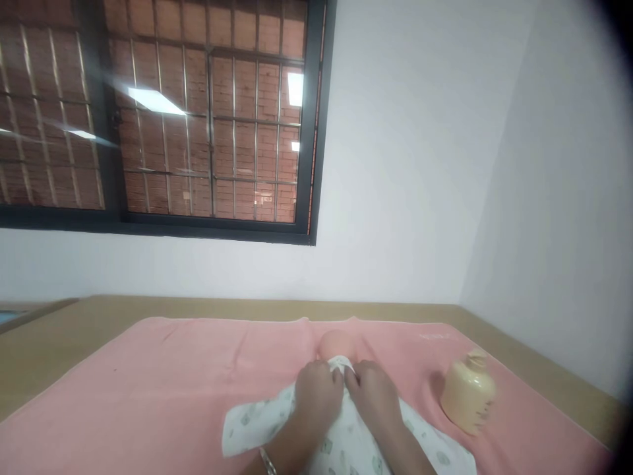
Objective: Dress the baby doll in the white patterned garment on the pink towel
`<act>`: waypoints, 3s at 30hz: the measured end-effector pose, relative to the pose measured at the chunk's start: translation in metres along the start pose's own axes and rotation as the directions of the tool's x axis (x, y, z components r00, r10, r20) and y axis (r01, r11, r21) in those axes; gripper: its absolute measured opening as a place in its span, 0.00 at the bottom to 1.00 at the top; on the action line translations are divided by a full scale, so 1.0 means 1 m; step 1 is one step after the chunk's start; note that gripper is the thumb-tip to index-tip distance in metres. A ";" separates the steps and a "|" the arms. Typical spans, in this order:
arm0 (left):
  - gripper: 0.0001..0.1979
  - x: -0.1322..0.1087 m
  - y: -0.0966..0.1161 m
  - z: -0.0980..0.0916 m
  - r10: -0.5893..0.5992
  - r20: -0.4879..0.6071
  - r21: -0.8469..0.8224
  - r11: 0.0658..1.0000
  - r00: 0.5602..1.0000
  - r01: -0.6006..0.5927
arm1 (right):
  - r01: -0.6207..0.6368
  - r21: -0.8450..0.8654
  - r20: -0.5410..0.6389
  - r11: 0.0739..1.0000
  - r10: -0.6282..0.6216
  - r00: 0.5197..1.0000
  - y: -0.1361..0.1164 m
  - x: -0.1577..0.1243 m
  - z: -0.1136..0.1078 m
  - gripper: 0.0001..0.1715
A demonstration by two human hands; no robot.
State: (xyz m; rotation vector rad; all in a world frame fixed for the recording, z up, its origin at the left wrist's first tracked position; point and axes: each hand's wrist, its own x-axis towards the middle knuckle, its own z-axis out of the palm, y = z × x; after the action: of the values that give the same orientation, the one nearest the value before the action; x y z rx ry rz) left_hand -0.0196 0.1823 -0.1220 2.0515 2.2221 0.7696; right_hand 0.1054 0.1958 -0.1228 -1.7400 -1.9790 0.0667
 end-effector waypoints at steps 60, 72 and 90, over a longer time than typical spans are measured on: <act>0.23 0.011 -0.006 0.014 -0.005 0.163 -0.087 0.996 0.987 0.019 | -0.141 0.077 0.275 0.987 0.114 0.955 0.021 0.011 0.002 0.35; 0.23 0.012 -0.006 0.015 0.009 0.161 -0.081 0.997 0.987 0.004 | -0.145 0.080 0.243 0.986 0.122 0.962 0.023 0.010 0.004 0.33; 0.22 0.014 -0.008 0.014 -0.031 0.220 -0.187 0.980 0.975 0.073 | -0.178 0.182 0.245 0.967 0.131 0.961 0.027 0.010 0.004 0.29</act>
State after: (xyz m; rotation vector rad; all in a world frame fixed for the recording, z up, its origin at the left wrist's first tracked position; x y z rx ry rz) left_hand -0.0246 0.2001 -0.1328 1.8793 1.9904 0.6906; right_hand 0.1283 0.2109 -0.1328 -1.8161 -1.9102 0.5299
